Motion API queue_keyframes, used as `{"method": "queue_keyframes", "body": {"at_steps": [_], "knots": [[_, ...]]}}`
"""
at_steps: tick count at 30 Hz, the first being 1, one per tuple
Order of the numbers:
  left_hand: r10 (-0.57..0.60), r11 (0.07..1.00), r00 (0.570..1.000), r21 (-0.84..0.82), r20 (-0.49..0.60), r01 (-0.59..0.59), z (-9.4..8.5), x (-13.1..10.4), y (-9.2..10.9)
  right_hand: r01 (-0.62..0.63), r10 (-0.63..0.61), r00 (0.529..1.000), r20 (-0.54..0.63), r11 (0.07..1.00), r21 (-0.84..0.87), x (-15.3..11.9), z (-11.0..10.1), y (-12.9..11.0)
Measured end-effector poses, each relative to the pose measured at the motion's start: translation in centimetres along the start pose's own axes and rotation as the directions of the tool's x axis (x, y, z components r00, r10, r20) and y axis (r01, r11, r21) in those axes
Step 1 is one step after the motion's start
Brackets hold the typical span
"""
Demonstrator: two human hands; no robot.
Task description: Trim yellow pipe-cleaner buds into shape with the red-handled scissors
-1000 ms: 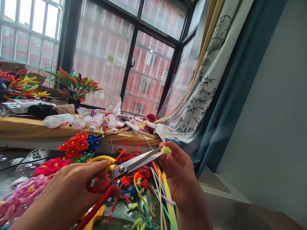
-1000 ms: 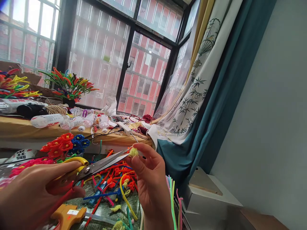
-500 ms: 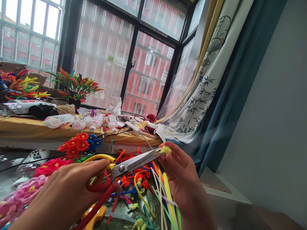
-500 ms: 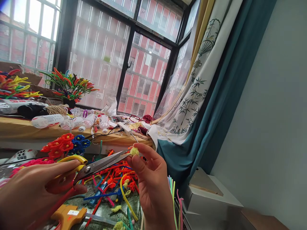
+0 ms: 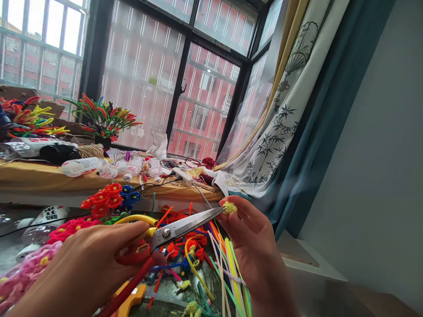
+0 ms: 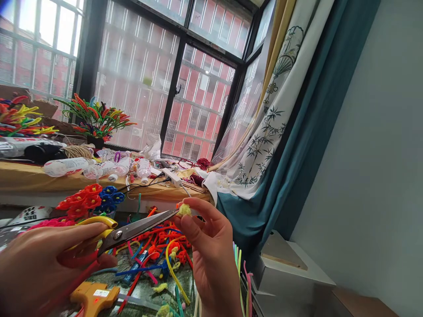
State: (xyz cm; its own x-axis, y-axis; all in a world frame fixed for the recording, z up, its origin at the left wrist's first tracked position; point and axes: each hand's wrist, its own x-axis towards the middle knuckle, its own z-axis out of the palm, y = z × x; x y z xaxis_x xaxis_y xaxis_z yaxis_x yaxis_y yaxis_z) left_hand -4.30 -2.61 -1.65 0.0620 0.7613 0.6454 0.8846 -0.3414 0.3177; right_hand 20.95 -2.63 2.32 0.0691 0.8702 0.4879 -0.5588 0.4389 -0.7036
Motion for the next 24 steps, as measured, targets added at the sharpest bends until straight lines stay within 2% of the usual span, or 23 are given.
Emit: {"method": "queue_keyframes", "body": {"at_steps": [3,5,8,11,14,19,20,24], "knots": [[-0.021,0.999,0.999,-0.036,-0.044,0.019,-0.6,0.4,1.2,0.005,-0.005,1.000,0.000,1.000,-0.002,0.0,0.2,-0.2],[-0.070,0.994,0.997,-0.080,-0.026,0.068,-1.4,0.8,2.2,0.004,-0.004,1.000,-0.004,1.000,0.000,0.0,0.3,-0.4],[-0.111,0.993,0.993,-0.034,-0.037,0.110,-2.8,1.1,3.5,-0.017,0.017,1.000,0.007,1.000,0.009,0.0,0.3,-0.5],[-0.103,0.995,0.994,0.007,-0.040,0.104,-3.2,1.2,3.7,-0.037,0.037,0.999,0.021,0.999,-0.004,0.0,0.1,-0.4],[-0.061,0.997,0.997,0.047,-0.043,0.063,-2.2,1.0,2.4,-0.045,0.046,0.999,0.017,0.998,-0.034,0.0,-0.1,-0.3],[0.107,0.993,0.994,0.049,-0.037,-0.105,0.2,0.7,-2.1,-0.079,0.086,0.995,0.046,0.988,-0.129,-0.2,-0.3,-0.4],[0.136,0.989,0.988,0.070,-0.071,-0.131,0.4,0.6,-2.8,-0.083,0.092,0.994,0.061,0.986,-0.144,-0.3,-0.3,-0.5],[0.220,0.973,0.971,0.090,-0.090,-0.212,0.1,0.5,-3.5,-0.044,0.066,0.993,0.098,0.976,-0.211,-0.4,-0.5,-0.7]]}}
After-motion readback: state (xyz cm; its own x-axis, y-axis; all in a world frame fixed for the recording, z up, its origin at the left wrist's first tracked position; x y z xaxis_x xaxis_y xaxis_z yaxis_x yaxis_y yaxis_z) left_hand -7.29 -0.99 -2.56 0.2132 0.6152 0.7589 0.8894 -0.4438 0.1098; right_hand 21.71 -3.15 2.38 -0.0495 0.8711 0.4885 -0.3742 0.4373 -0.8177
